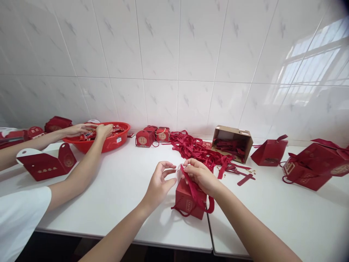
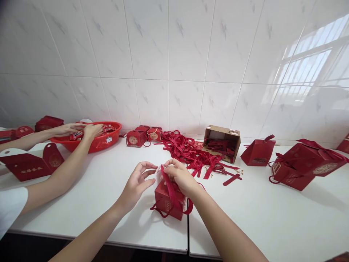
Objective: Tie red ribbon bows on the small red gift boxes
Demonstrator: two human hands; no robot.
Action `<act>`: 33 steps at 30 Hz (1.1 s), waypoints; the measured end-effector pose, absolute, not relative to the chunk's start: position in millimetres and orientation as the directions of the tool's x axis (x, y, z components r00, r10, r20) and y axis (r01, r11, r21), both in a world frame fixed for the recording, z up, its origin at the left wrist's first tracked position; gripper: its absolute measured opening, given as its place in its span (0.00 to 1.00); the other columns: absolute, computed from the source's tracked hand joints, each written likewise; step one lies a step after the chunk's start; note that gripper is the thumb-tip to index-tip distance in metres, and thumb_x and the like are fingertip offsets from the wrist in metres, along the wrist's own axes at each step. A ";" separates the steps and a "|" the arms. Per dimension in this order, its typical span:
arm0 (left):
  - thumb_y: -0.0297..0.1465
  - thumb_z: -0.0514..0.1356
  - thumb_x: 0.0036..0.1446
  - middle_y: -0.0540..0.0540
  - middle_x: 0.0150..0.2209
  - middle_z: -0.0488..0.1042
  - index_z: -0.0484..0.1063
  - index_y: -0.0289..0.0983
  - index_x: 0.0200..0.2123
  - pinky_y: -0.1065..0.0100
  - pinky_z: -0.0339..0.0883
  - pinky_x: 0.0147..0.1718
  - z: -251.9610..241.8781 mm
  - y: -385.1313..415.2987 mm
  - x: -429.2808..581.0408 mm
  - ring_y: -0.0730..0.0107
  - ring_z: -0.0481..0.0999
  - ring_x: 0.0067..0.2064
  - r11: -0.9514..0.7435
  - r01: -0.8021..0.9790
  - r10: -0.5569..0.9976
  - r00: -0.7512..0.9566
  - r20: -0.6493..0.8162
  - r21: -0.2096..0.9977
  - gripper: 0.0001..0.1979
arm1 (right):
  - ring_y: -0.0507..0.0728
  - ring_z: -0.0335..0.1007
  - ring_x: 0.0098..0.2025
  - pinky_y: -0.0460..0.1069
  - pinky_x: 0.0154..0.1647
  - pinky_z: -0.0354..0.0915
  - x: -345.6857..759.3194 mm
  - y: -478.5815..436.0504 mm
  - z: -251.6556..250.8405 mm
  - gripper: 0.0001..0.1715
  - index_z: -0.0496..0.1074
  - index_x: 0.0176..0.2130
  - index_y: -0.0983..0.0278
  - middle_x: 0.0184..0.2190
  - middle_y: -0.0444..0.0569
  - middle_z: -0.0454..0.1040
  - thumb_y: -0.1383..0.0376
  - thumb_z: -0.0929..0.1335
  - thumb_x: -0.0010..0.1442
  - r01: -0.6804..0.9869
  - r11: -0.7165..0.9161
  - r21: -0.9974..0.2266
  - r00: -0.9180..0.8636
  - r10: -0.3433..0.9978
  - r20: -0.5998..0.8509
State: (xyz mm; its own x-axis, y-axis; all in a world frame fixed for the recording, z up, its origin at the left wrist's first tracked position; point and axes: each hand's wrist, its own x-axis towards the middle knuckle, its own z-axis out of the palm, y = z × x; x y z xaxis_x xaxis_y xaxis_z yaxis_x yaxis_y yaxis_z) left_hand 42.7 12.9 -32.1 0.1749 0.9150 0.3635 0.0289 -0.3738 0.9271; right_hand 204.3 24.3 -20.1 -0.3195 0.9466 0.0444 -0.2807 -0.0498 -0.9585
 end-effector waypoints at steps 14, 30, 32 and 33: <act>0.28 0.56 0.49 0.47 0.41 0.66 0.58 0.40 0.42 0.66 0.66 0.41 -28.2 -2.0 43.5 0.69 0.71 0.43 -0.295 0.021 0.936 0.207 0.285 0.955 0.16 | 0.48 0.57 0.18 0.44 0.21 0.50 205.8 26.3 -20.4 0.07 0.60 0.28 0.63 0.15 0.40 0.65 0.68 0.64 0.45 -0.149 -0.078 -0.986 -0.315 0.949 -0.027; 0.34 0.54 0.57 0.47 0.41 0.64 0.57 0.41 0.43 0.66 0.68 0.39 -30.6 -16.0 47.3 0.69 0.71 0.42 -0.340 0.103 0.921 0.235 0.310 0.935 0.11 | 0.48 0.57 0.20 0.43 0.20 0.49 216.9 13.3 -14.8 0.07 0.62 0.30 0.62 0.18 0.39 0.63 0.68 0.66 0.47 -0.230 -0.093 -0.969 -0.462 0.886 0.025; 0.39 0.51 0.59 0.48 0.37 0.65 0.60 0.40 0.38 0.67 0.67 0.35 -26.8 -7.8 48.6 0.70 0.70 0.38 -0.281 0.135 0.933 0.269 0.238 0.950 0.09 | 0.48 0.57 0.21 0.43 0.21 0.49 217.4 13.4 -14.9 0.08 0.61 0.30 0.62 0.18 0.39 0.64 0.68 0.66 0.48 -0.229 -0.089 -0.969 -0.472 0.881 0.031; 0.40 0.49 0.60 0.48 0.35 0.65 0.60 0.39 0.35 0.68 0.66 0.33 -24.4 -3.3 49.9 0.70 0.69 0.36 -0.251 0.148 0.932 0.305 0.197 0.957 0.11 | 0.48 0.57 0.20 0.43 0.21 0.49 217.4 13.1 -14.9 0.08 0.61 0.31 0.62 0.18 0.39 0.64 0.67 0.66 0.49 -0.218 -0.086 -0.972 -0.478 0.878 0.030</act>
